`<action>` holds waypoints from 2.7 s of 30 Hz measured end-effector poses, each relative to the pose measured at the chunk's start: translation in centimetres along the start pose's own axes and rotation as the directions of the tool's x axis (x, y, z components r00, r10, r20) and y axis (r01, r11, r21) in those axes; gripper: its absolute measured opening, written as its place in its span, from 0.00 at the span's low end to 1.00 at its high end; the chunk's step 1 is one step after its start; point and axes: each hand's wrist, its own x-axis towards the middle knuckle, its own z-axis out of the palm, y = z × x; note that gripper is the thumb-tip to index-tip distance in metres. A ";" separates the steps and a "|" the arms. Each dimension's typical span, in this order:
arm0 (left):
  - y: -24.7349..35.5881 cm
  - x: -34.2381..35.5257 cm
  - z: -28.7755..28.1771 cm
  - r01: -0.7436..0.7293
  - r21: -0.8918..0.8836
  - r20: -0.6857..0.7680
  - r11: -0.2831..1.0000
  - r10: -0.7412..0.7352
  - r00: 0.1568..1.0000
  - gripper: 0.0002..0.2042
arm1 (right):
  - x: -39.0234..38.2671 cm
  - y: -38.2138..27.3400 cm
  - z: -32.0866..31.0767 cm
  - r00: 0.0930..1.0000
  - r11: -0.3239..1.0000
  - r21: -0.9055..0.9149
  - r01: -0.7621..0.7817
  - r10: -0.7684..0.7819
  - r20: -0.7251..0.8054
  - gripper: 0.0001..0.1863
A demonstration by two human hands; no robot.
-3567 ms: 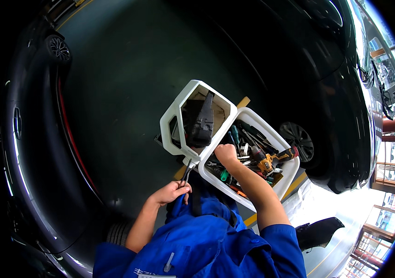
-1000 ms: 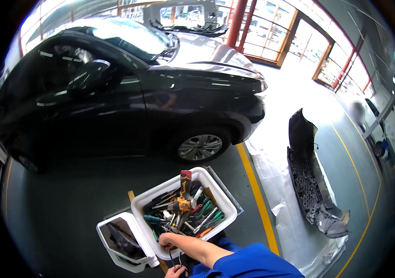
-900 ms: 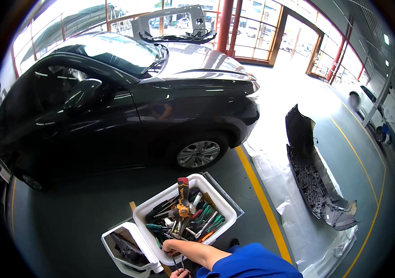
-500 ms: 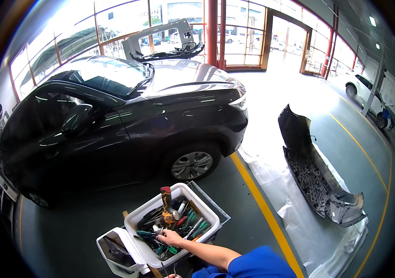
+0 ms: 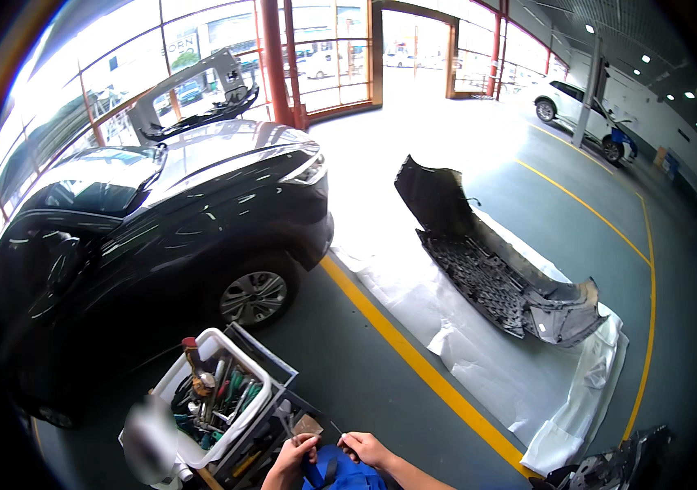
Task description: The person works on a large black plastic car part laid on a white sheet, using a screwdriver to remove fasteners and a pry tool to separate sections. They retrieve tools from a nearby cart and continue disassembling the part.
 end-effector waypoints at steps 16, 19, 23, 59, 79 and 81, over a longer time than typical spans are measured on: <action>-10.6 20.5 44.4 -0.032 0.671 0.580 0.741 -0.497 0.646 0.09 | -23.9 4.3 -25.5 0.616 0.856 0.300 0.421 -0.027 -0.787 0.15; -12.2 23.6 52.3 0.044 0.705 0.533 0.708 -0.569 0.626 0.07 | -26.7 4.0 -31.5 0.571 0.792 0.366 0.488 0.028 -0.821 0.14; -14.9 28.7 62.7 0.105 0.643 0.581 0.758 -0.573 0.578 0.07 | -31.8 0.4 -42.1 0.516 0.799 0.346 0.493 0.052 -0.855 0.14; -36.5 59.0 152.8 0.682 0.223 0.441 0.697 -0.696 0.567 0.03 | -71.5 -16.5 -133.9 0.533 0.867 0.331 0.374 0.091 -0.841 0.14; -34.3 97.0 188.5 0.628 -0.094 0.503 0.773 -0.507 0.700 0.13 | -65.1 -44.1 -185.7 0.762 0.957 0.278 -0.077 0.236 -0.603 0.24; -32.7 101.3 189.0 0.634 -0.181 0.423 0.752 -0.522 0.740 0.13 | -61.8 -47.1 -191.3 0.802 0.966 0.189 -0.174 0.250 -0.542 0.27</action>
